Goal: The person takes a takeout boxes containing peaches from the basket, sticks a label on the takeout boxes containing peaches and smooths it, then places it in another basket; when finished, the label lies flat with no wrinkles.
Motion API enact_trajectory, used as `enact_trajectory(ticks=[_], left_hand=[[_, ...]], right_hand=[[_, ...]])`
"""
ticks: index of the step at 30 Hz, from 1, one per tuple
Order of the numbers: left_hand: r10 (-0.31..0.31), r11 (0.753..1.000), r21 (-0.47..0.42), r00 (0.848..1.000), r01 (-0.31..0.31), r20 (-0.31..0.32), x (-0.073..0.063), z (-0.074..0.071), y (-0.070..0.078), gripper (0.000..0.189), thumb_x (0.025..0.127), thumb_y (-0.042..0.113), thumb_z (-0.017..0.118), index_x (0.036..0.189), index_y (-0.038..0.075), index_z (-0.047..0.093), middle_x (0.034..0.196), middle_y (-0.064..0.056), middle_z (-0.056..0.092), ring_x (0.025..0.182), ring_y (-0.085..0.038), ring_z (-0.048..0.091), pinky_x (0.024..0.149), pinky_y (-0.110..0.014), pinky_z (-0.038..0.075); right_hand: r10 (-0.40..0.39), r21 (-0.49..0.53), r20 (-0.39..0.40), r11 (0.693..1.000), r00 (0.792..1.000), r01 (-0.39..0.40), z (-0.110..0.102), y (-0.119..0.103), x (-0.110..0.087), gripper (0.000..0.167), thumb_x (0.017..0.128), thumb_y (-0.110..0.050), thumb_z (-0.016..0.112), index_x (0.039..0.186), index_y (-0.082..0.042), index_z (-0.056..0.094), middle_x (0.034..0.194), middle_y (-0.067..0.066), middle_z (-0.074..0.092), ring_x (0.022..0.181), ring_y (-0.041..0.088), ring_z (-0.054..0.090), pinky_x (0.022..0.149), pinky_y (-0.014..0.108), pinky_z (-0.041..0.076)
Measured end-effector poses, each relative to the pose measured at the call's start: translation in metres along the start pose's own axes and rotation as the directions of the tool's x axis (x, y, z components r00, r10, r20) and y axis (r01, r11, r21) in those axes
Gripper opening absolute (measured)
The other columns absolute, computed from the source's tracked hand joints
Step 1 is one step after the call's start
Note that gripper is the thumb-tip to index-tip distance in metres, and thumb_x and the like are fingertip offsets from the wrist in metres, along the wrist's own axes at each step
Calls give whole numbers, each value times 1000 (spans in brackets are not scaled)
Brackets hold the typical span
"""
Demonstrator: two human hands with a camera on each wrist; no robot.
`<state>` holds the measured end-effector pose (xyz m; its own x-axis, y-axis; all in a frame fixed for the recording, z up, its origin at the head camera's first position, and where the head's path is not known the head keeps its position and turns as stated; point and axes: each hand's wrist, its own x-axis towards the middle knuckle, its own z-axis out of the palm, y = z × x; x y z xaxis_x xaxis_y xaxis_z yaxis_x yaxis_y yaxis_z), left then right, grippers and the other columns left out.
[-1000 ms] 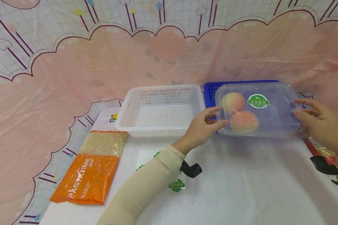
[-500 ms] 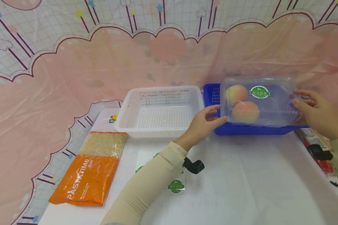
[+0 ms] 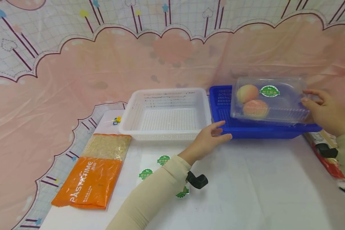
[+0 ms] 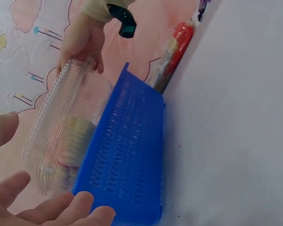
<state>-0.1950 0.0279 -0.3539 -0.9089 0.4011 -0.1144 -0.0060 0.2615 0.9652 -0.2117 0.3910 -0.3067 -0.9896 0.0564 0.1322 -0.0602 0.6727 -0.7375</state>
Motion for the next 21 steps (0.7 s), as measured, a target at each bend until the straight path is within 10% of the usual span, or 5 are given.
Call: enact_trajectory(ticks=[15,21], left_hand=[[-41,999,-32,999,41,-6,3,12,-21,74,89,41,76,154,28,41,151,-9,47,136,-23,45,102,-44,46],[-50,997,-63,999,49,-16,11,15,-23,74,90,41,75,154,30,40,154,-5,42,110,-28,64,89,-37,53]], right_hand=[[18,-10,57,1000,998,-18,1,15,12,64,109,-32,35,153,10,18,136,42,35,62,7,60,55,27,55],[17,-12,69,1000,997,-16,2,23,16,63,109,-32,37,152,10,20,135,41,35,65,0,56,55,24,53]])
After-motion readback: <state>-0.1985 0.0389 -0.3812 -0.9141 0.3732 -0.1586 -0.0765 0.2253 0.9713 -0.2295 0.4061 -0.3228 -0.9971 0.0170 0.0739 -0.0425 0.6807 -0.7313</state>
